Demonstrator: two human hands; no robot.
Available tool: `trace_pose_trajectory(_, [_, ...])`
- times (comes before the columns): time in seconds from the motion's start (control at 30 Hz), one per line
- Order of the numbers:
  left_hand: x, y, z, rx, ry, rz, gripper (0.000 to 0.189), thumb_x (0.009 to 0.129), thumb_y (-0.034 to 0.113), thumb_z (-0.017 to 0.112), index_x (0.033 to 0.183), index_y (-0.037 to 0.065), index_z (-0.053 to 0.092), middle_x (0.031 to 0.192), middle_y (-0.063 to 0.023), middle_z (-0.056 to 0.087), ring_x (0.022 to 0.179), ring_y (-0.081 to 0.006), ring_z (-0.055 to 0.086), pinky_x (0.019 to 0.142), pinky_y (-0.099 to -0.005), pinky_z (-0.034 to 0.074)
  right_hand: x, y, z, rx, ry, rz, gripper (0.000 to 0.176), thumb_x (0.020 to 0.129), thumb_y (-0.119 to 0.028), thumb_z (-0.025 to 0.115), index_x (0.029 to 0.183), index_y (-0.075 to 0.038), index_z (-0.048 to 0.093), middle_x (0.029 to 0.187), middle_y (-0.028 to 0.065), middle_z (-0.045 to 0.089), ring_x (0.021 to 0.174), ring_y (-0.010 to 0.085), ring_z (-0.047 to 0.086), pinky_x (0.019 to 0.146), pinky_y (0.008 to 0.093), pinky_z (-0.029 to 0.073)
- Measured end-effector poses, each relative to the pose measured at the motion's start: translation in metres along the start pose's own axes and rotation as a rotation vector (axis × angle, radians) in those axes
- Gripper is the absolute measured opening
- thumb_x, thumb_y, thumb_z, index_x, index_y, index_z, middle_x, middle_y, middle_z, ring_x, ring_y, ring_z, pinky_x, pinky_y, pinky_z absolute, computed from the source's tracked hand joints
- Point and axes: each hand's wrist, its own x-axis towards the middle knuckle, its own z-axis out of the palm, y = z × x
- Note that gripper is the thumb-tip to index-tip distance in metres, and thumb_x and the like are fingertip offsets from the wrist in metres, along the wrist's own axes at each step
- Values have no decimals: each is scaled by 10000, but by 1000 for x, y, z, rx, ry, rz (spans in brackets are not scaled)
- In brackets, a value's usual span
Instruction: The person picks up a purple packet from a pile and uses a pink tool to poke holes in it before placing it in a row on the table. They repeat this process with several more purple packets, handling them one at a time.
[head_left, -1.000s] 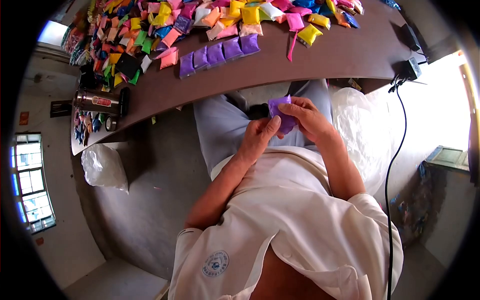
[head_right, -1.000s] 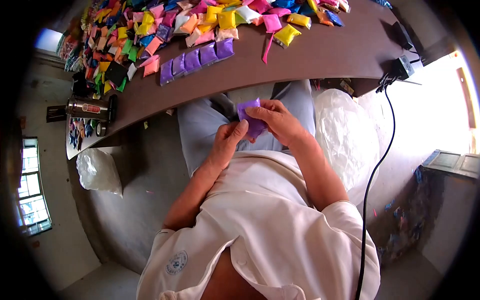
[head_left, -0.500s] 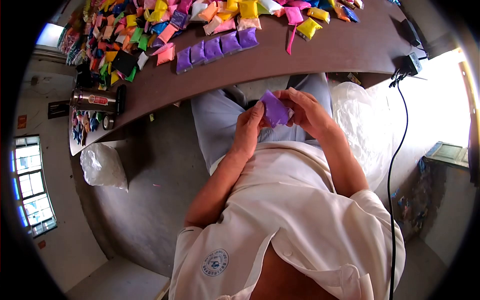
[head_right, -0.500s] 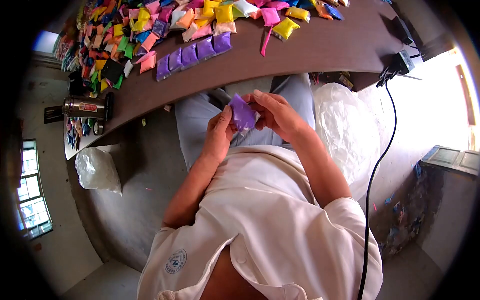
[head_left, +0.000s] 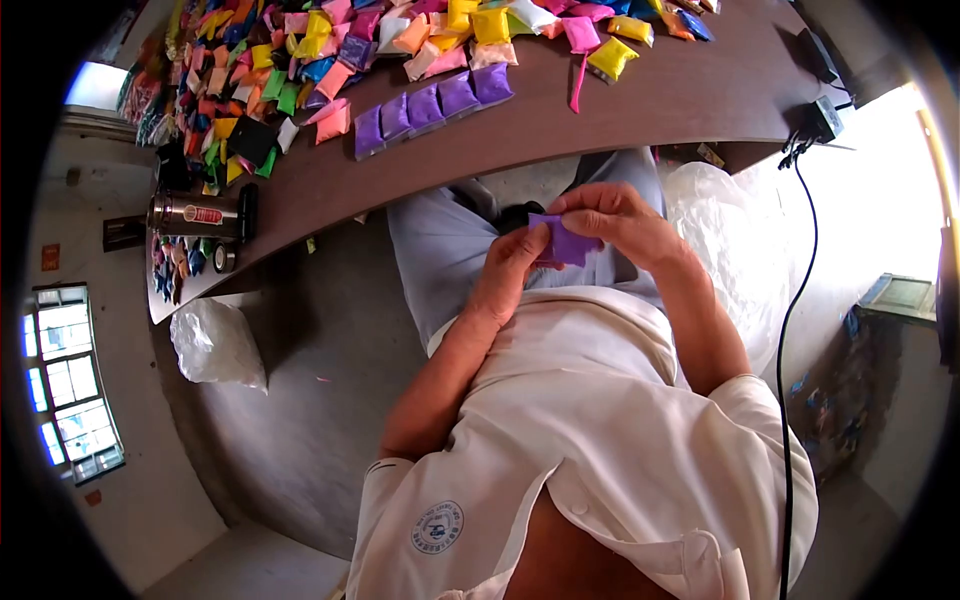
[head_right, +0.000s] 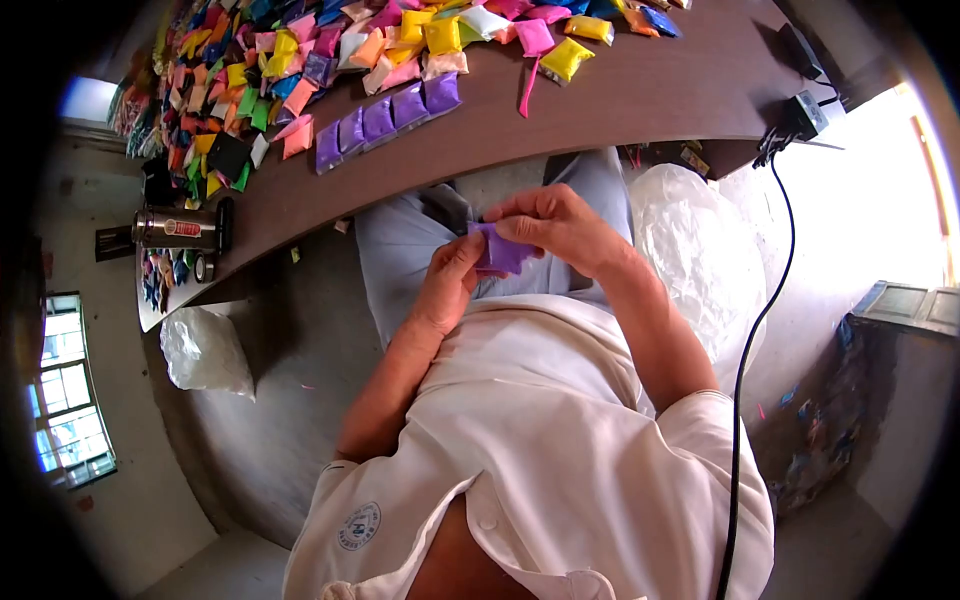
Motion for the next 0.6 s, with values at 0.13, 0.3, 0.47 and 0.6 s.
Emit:
trace_pose_trajectory(0.13, [4, 0, -4, -50, 66, 56, 461, 899, 440, 528, 993, -2, 615, 892, -61, 626, 770, -134, 577, 724, -286, 480, 0, 8, 17, 433, 196, -43, 331, 862, -205, 619, 1120, -3, 576, 923, 21, 616, 798, 83, 567, 680, 228, 463])
trace_pose_trajectory(0.3, [5, -2, -9, -67, 148, 91, 471, 901, 459, 513, 978, 5, 614, 848, -57, 619, 699, -135, 571, 680, -288, 483, -14, 29, 40, 281, 314, -141, 345, 870, -226, 628, 1100, 25, 574, 930, 41, 625, 814, 99, 569, 699, 246, 455])
trace_pose_trajectory(0.47, [3, 2, -5, -70, 80, 58, 427, 880, 427, 566, 982, 15, 615, 838, -48, 613, 739, -135, 574, 693, -285, 478, -12, 34, 43, 47, 451, -208, 265, 892, -168, 583, 1054, 42, 590, 816, 44, 631, 702, 87, 570, 612, 235, 461])
trace_pose_trajectory(0.6, [-1, 4, -7, -48, 33, 3, 414, 879, 391, 571, 1049, 14, 587, 891, -45, 617, 821, -142, 580, 775, -292, 465, -11, 22, 36, -76, 420, -198, 227, 890, -129, 562, 1014, 59, 598, 777, 46, 624, 663, 86, 568, 580, 225, 460])
